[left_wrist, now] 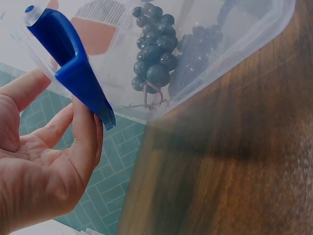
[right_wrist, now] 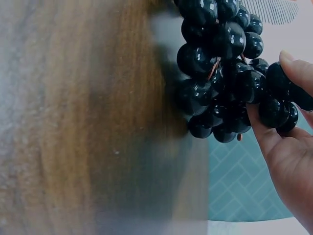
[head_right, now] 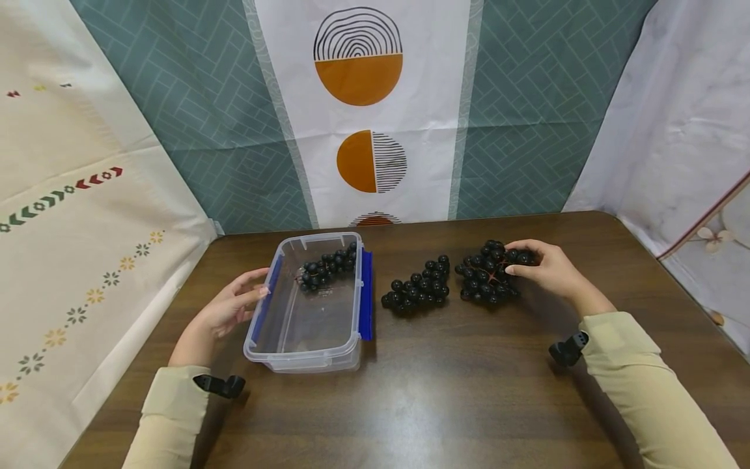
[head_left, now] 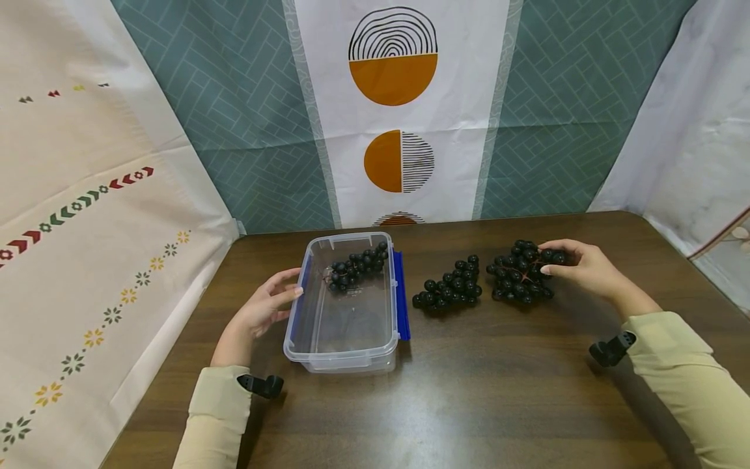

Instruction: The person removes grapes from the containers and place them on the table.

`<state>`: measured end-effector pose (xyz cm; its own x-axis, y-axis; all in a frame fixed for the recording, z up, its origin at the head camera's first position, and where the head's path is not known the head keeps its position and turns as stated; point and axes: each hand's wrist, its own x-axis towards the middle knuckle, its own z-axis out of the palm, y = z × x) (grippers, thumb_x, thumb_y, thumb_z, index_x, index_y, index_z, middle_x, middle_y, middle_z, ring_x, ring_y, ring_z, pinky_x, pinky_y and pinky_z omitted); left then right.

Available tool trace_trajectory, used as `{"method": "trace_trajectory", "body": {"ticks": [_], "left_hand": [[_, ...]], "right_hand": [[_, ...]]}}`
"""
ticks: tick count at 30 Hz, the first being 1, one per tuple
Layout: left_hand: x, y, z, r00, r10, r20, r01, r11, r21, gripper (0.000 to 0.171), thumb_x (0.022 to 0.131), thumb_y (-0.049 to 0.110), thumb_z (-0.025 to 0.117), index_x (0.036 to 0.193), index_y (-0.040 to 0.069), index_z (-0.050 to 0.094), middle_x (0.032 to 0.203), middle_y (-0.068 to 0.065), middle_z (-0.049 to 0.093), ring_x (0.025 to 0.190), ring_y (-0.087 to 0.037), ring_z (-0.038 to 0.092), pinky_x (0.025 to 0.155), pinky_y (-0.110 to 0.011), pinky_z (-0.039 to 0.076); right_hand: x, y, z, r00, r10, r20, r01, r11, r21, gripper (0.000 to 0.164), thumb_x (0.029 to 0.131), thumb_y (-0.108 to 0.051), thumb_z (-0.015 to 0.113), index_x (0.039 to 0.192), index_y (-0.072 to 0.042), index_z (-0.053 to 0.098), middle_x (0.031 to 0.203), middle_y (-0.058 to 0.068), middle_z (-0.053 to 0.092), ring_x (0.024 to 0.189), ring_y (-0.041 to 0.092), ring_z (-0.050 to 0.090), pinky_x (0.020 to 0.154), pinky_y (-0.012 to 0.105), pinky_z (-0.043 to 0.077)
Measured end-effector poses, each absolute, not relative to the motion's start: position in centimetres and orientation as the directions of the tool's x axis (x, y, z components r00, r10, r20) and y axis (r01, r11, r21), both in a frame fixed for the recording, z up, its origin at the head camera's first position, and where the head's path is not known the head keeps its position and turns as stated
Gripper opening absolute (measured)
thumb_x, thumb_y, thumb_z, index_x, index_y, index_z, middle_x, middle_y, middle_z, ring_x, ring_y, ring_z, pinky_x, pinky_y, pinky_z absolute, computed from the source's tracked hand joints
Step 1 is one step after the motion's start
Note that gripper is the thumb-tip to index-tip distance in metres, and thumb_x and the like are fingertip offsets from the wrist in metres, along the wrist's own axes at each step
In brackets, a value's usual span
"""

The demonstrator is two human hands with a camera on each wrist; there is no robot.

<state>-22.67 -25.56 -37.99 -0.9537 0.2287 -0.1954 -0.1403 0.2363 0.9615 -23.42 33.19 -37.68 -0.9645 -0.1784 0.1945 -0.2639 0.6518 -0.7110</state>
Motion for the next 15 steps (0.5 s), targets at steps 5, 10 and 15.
{"method": "trace_trajectory", "body": {"ticks": [5, 10, 15], "left_hand": [[-22.47, -25.57, -37.83, -0.953, 0.230, -0.197, -0.143, 0.234, 0.962, 0.061, 0.096, 0.023, 0.058, 0.148, 0.012, 0.027, 0.116, -0.001, 0.050, 0.102, -0.011, 0.054, 0.089, -0.038, 0.045], [-22.30, -25.52, -37.69, -0.953, 0.232, -0.196, -0.142, 0.230, 0.963, 0.061, 0.097, 0.022, 0.056, 0.148, 0.011, 0.026, 0.117, -0.001, 0.050, 0.103, -0.012, 0.053, 0.090, -0.038, 0.045], [-22.29, -25.43, -37.74, -0.954, 0.229, -0.194, -0.143, 0.219, 0.965, 0.060, 0.097, 0.021, 0.056, 0.148, 0.011, 0.026, 0.119, -0.003, 0.049, 0.104, -0.012, 0.053, 0.092, -0.041, 0.044]], "right_hand": [[-23.17, 33.28, -37.73, -0.965, -0.181, 0.189, -0.262, 0.672, -0.693, 0.044, 0.088, -0.022, 0.069, 0.127, -0.004, 0.056, 0.132, 0.021, 0.050, 0.085, -0.004, 0.047, 0.060, 0.024, 0.037], [-23.01, 33.22, -37.76, -0.967, -0.177, 0.183, -0.255, 0.672, -0.695, 0.045, 0.087, -0.022, 0.070, 0.126, -0.004, 0.057, 0.131, 0.020, 0.050, 0.079, 0.002, 0.045, 0.058, 0.027, 0.036], [-23.02, 33.30, -37.96, -0.969, -0.175, 0.176, -0.248, 0.674, -0.696, 0.045, 0.087, -0.023, 0.070, 0.126, -0.004, 0.057, 0.131, 0.019, 0.049, 0.084, -0.005, 0.046, 0.058, 0.025, 0.038]]}}
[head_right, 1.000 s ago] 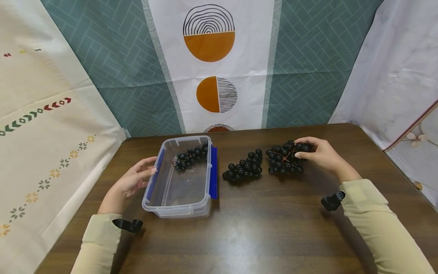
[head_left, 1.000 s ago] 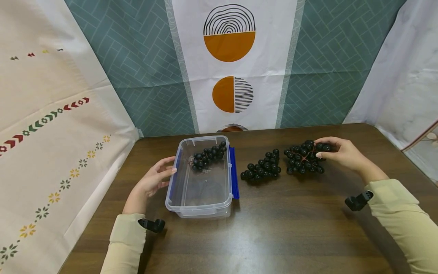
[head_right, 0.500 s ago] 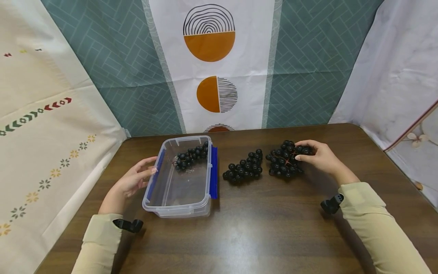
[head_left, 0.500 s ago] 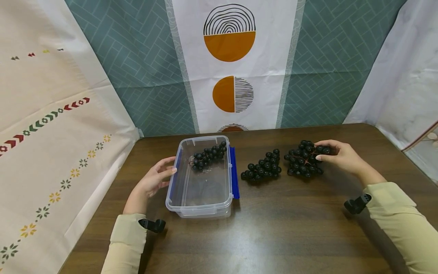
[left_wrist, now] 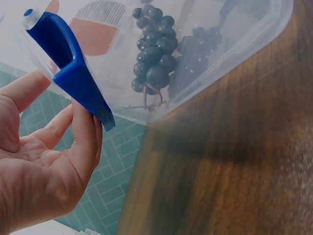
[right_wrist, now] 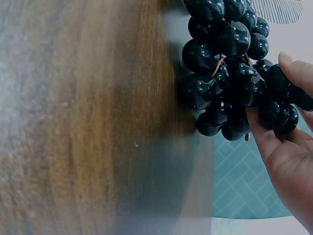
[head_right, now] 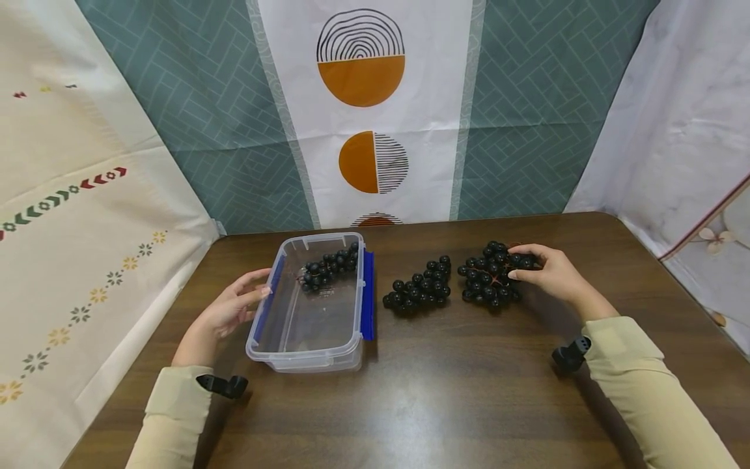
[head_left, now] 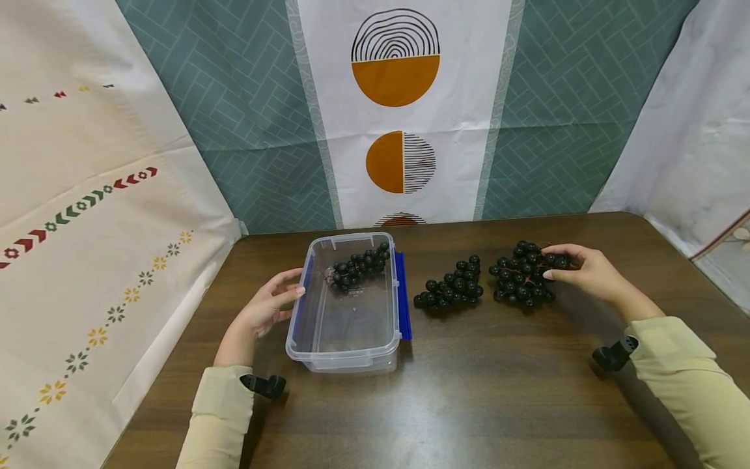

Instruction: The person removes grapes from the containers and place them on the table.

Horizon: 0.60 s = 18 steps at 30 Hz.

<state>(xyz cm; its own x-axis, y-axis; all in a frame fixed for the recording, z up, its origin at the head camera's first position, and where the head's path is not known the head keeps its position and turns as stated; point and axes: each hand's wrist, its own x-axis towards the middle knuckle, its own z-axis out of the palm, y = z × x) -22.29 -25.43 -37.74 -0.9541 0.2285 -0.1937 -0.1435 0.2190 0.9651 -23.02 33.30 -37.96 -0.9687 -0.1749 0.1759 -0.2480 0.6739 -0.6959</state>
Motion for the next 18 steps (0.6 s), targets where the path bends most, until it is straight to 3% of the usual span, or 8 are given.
{"method": "trace_trajectory", "body": {"ticks": [2, 5, 8, 9, 11, 15, 18], "left_hand": [[-22.29, -25.42, -37.80, -0.955, 0.222, -0.195, -0.146, 0.218, 0.965, 0.060, 0.097, 0.021, 0.056, 0.148, 0.011, 0.027, 0.118, -0.003, 0.049, 0.104, -0.011, 0.053, 0.093, -0.041, 0.043], [-22.28, -25.39, -37.83, -0.956, 0.219, -0.196, -0.148, 0.218, 0.965, 0.060, 0.097, 0.021, 0.056, 0.148, 0.011, 0.027, 0.117, -0.002, 0.049, 0.103, -0.011, 0.053, 0.093, -0.042, 0.043], [-22.31, -25.36, -37.83, -0.955, 0.220, -0.197, -0.149, 0.217, 0.965, 0.060, 0.097, 0.022, 0.056, 0.148, 0.011, 0.027, 0.117, -0.002, 0.049, 0.103, -0.010, 0.053, 0.092, -0.041, 0.043], [-22.33, -25.37, -37.83, -0.955, 0.221, -0.197, -0.149, 0.217, 0.965, 0.060, 0.097, 0.022, 0.056, 0.148, 0.010, 0.027, 0.117, -0.003, 0.049, 0.103, -0.010, 0.053, 0.092, -0.041, 0.044], [-22.39, -25.38, -37.84, -0.956, 0.221, -0.195, -0.147, 0.214, 0.966, 0.060, 0.097, 0.022, 0.056, 0.148, 0.010, 0.027, 0.117, -0.003, 0.049, 0.103, -0.010, 0.053, 0.091, -0.039, 0.044], [-22.42, -25.43, -37.84, -0.957, 0.220, -0.189, -0.142, 0.212, 0.967, 0.059, 0.097, 0.021, 0.056, 0.148, 0.010, 0.028, 0.116, -0.003, 0.048, 0.103, -0.010, 0.052, 0.090, -0.038, 0.045], [-22.32, -25.44, -37.84, -0.958, 0.217, -0.189, -0.143, 0.211, 0.967, 0.059, 0.097, 0.021, 0.056, 0.148, 0.010, 0.027, 0.115, -0.002, 0.049, 0.102, -0.009, 0.053, 0.090, -0.039, 0.044]], "right_hand": [[-23.04, 33.36, -38.04, -0.971, -0.173, 0.163, -0.238, 0.677, -0.696, 0.046, 0.087, -0.024, 0.070, 0.127, -0.004, 0.056, 0.132, 0.020, 0.049, 0.091, 0.000, 0.050, 0.060, 0.022, 0.038], [-22.99, 33.46, -38.05, -0.975, -0.170, 0.140, -0.219, 0.681, -0.699, 0.048, 0.088, -0.025, 0.069, 0.128, -0.004, 0.055, 0.135, 0.023, 0.047, 0.107, 0.019, 0.054, 0.064, 0.016, 0.040], [-22.88, 33.62, -38.12, -0.977, -0.172, 0.124, -0.210, 0.687, -0.696, 0.048, 0.088, -0.025, 0.069, 0.129, -0.003, 0.054, 0.138, 0.024, 0.045, 0.122, 0.038, 0.045, 0.070, 0.009, 0.038], [-22.82, 33.66, -38.11, -0.977, -0.172, 0.122, -0.208, 0.687, -0.696, 0.048, 0.088, -0.024, 0.069, 0.129, -0.003, 0.054, 0.138, 0.024, 0.045, 0.121, 0.039, 0.045, 0.070, 0.010, 0.038], [-22.73, 33.73, -38.09, -0.978, -0.172, 0.121, -0.208, 0.690, -0.693, 0.048, 0.088, -0.024, 0.069, 0.129, -0.003, 0.054, 0.138, 0.024, 0.044, 0.118, 0.032, 0.048, 0.068, 0.013, 0.038], [-22.59, 33.74, -37.95, -0.978, -0.167, 0.125, -0.207, 0.704, -0.680, 0.049, 0.088, -0.026, 0.070, 0.129, -0.005, 0.054, 0.139, 0.023, 0.044, 0.101, -0.004, 0.045, 0.065, 0.020, 0.039], [-22.53, 33.65, -37.83, -0.980, -0.161, 0.120, -0.200, 0.712, -0.673, 0.049, 0.088, -0.028, 0.069, 0.129, -0.006, 0.054, 0.139, 0.023, 0.044, 0.099, -0.004, 0.043, 0.065, 0.023, 0.039]]}}
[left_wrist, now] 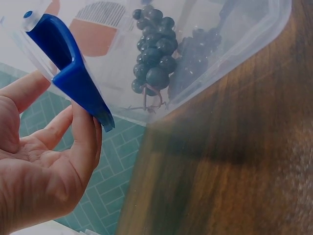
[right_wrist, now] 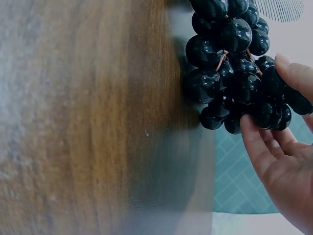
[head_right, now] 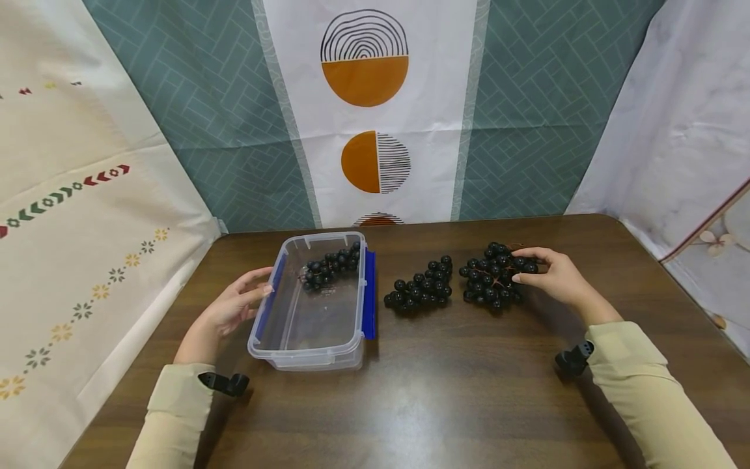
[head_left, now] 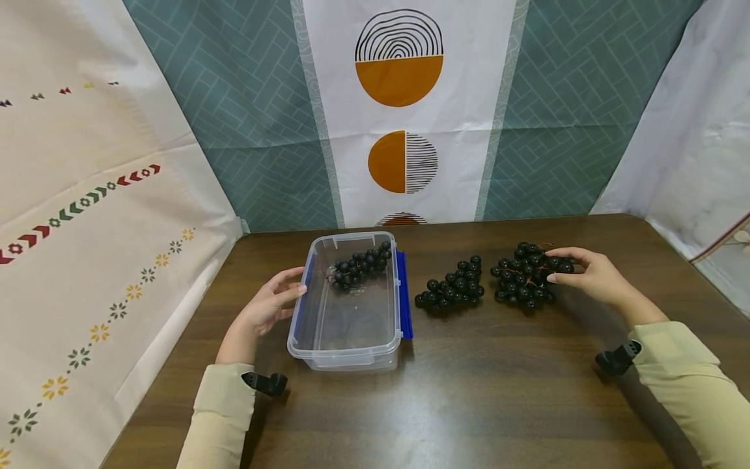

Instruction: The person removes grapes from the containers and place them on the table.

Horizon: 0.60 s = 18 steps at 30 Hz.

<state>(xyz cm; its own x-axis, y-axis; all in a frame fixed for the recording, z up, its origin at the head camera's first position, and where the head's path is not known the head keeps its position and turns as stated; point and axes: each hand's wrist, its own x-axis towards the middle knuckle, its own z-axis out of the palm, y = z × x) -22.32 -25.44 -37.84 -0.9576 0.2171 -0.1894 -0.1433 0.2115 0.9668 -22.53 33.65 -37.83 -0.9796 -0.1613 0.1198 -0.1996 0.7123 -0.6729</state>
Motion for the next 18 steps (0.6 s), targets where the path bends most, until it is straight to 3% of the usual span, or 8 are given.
{"method": "trace_trajectory", "body": {"ticks": [4, 7, 13, 16, 18], "left_hand": [[-22.28, -25.41, -37.93, -0.957, 0.217, -0.191, -0.147, 0.207, 0.967, 0.059, 0.096, 0.020, 0.056, 0.147, 0.009, 0.027, 0.115, -0.002, 0.050, 0.102, -0.009, 0.053, 0.091, -0.040, 0.044], [-22.28, -25.40, -37.99, -0.958, 0.217, -0.189, -0.146, 0.201, 0.969, 0.059, 0.096, 0.020, 0.056, 0.147, 0.009, 0.028, 0.116, -0.004, 0.050, 0.101, -0.010, 0.054, 0.091, -0.040, 0.044], [-22.28, -25.37, -37.91, -0.958, 0.216, -0.191, -0.148, 0.199, 0.969, 0.059, 0.096, 0.019, 0.056, 0.147, 0.009, 0.028, 0.114, -0.002, 0.051, 0.101, -0.010, 0.054, 0.089, -0.039, 0.045], [-22.30, -25.38, -37.80, -0.957, 0.217, -0.193, -0.148, 0.205, 0.967, 0.059, 0.097, 0.020, 0.056, 0.147, 0.010, 0.028, 0.114, -0.002, 0.050, 0.102, -0.010, 0.053, 0.089, -0.038, 0.045], [-22.33, -25.39, -37.71, -0.956, 0.219, -0.196, -0.150, 0.210, 0.966, 0.059, 0.097, 0.020, 0.056, 0.148, 0.010, 0.027, 0.115, -0.002, 0.049, 0.102, -0.011, 0.053, 0.090, -0.039, 0.044]], "right_hand": [[-22.45, 33.54, -37.83, -0.983, -0.155, 0.103, -0.183, 0.714, -0.676, 0.050, 0.088, -0.028, 0.069, 0.129, -0.004, 0.053, 0.140, 0.025, 0.041, 0.109, 0.030, 0.046, 0.073, 0.034, 0.041], [-22.40, 33.52, -37.86, -0.982, -0.154, 0.107, -0.185, 0.711, -0.679, 0.050, 0.088, -0.027, 0.069, 0.128, -0.003, 0.053, 0.140, 0.027, 0.040, 0.114, 0.041, 0.043, 0.077, 0.038, 0.041], [-22.23, 33.67, -38.00, -0.979, -0.160, 0.129, -0.205, 0.707, -0.677, 0.049, 0.086, -0.026, 0.071, 0.127, -0.003, 0.054, 0.138, 0.025, 0.043, 0.113, 0.039, 0.043, 0.070, 0.018, 0.037], [-22.17, 33.75, -38.08, -0.977, -0.170, 0.128, -0.211, 0.706, -0.675, 0.049, 0.086, -0.025, 0.071, 0.127, -0.004, 0.054, 0.136, 0.023, 0.044, 0.115, 0.040, 0.043, 0.074, 0.019, 0.037], [-22.14, 33.83, -38.16, -0.976, -0.172, 0.135, -0.218, 0.701, -0.679, 0.048, 0.086, -0.025, 0.071, 0.127, -0.004, 0.055, 0.129, 0.006, 0.052, 0.113, 0.023, 0.048, 0.076, 0.018, 0.038]]}}
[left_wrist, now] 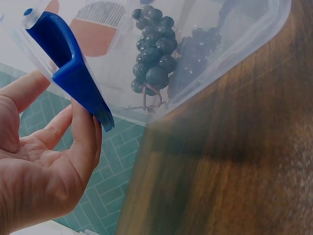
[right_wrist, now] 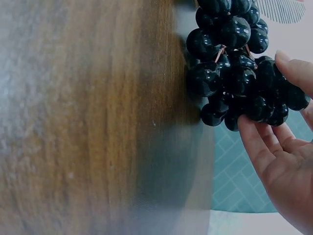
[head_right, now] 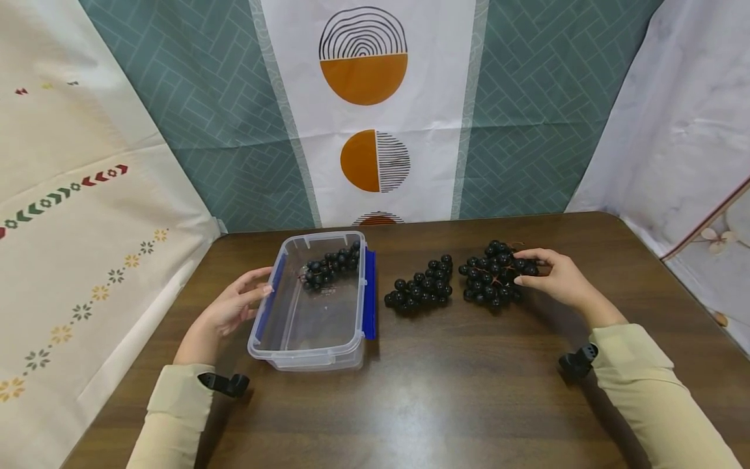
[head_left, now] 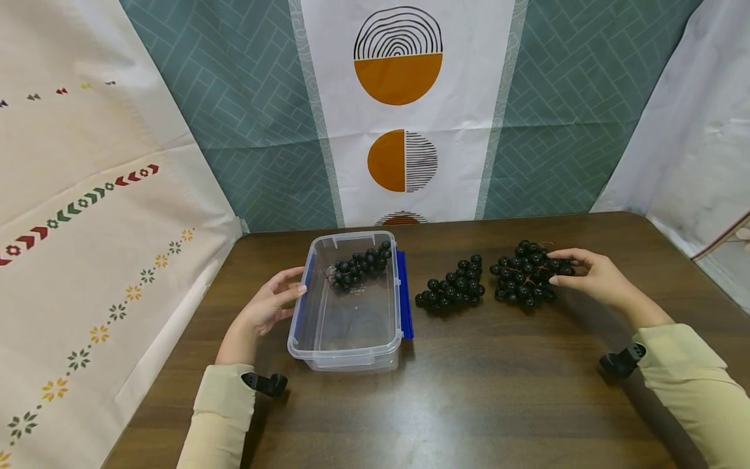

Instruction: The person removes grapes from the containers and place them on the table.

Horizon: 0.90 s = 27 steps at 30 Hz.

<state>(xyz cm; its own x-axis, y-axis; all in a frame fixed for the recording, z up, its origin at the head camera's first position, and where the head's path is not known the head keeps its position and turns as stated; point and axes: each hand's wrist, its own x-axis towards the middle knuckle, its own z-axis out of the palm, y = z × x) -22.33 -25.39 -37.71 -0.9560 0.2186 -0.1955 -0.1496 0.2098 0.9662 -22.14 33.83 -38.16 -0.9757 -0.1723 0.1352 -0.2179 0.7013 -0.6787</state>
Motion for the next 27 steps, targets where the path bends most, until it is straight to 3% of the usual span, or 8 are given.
{"method": "trace_trajectory", "body": {"ticks": [5, 8, 18, 24, 27], "left_hand": [[-22.33, -25.46, -37.67, -0.955, 0.220, -0.200, -0.153, 0.213, 0.965, 0.059, 0.097, 0.020, 0.056, 0.147, 0.010, 0.027, 0.115, -0.001, 0.049, 0.103, -0.010, 0.052, 0.091, -0.039, 0.044], [-22.33, -25.49, -37.72, -0.955, 0.219, -0.201, -0.154, 0.211, 0.965, 0.059, 0.097, 0.020, 0.056, 0.147, 0.009, 0.027, 0.113, 0.000, 0.049, 0.103, -0.010, 0.052, 0.091, -0.039, 0.044], [-22.31, -25.44, -37.69, -0.952, 0.227, -0.205, -0.155, 0.219, 0.963, 0.060, 0.097, 0.021, 0.055, 0.148, 0.011, 0.026, 0.117, -0.003, 0.048, 0.105, -0.011, 0.051, 0.095, -0.043, 0.042], [-22.46, -25.41, -37.56, -0.953, 0.227, -0.201, -0.153, 0.213, 0.965, 0.060, 0.097, 0.021, 0.056, 0.148, 0.011, 0.027, 0.116, -0.003, 0.049, 0.104, -0.011, 0.052, 0.093, -0.042, 0.043], [-22.46, -25.42, -37.55, -0.953, 0.225, -0.203, -0.156, 0.212, 0.965, 0.060, 0.096, 0.021, 0.056, 0.148, 0.011, 0.027, 0.116, -0.003, 0.049, 0.103, -0.012, 0.053, 0.095, -0.044, 0.042]], "right_hand": [[-21.94, 33.99, -38.30, -0.973, -0.184, 0.135, -0.226, 0.680, -0.697, 0.049, 0.087, -0.024, 0.071, 0.128, -0.004, 0.054, 0.114, -0.023, 0.045, 0.096, -0.016, 0.039, 0.075, 0.008, 0.038], [-21.88, 34.05, -38.40, -0.972, -0.196, 0.132, -0.231, 0.676, -0.700, 0.050, 0.087, -0.024, 0.070, 0.129, -0.003, 0.053, 0.116, -0.020, 0.046, 0.096, -0.017, 0.039, 0.076, 0.008, 0.039], [-21.56, 34.04, -38.22, -0.962, -0.199, 0.185, -0.271, 0.641, -0.718, 0.046, 0.086, -0.017, 0.071, 0.126, 0.001, 0.054, 0.110, -0.029, 0.047, 0.094, -0.016, 0.045, 0.072, 0.007, 0.041], [-21.35, 33.95, -37.85, -0.961, -0.188, 0.202, -0.276, 0.653, -0.705, 0.046, 0.086, -0.017, 0.071, 0.125, 0.000, 0.054, 0.110, -0.025, 0.048, 0.095, -0.016, 0.044, 0.070, 0.007, 0.042], [-21.15, 33.73, -37.81, -0.958, -0.193, 0.213, -0.287, 0.668, -0.686, 0.045, 0.086, -0.016, 0.071, 0.125, 0.000, 0.055, 0.113, -0.016, 0.048, 0.093, -0.016, 0.044, 0.069, 0.007, 0.042]]}}
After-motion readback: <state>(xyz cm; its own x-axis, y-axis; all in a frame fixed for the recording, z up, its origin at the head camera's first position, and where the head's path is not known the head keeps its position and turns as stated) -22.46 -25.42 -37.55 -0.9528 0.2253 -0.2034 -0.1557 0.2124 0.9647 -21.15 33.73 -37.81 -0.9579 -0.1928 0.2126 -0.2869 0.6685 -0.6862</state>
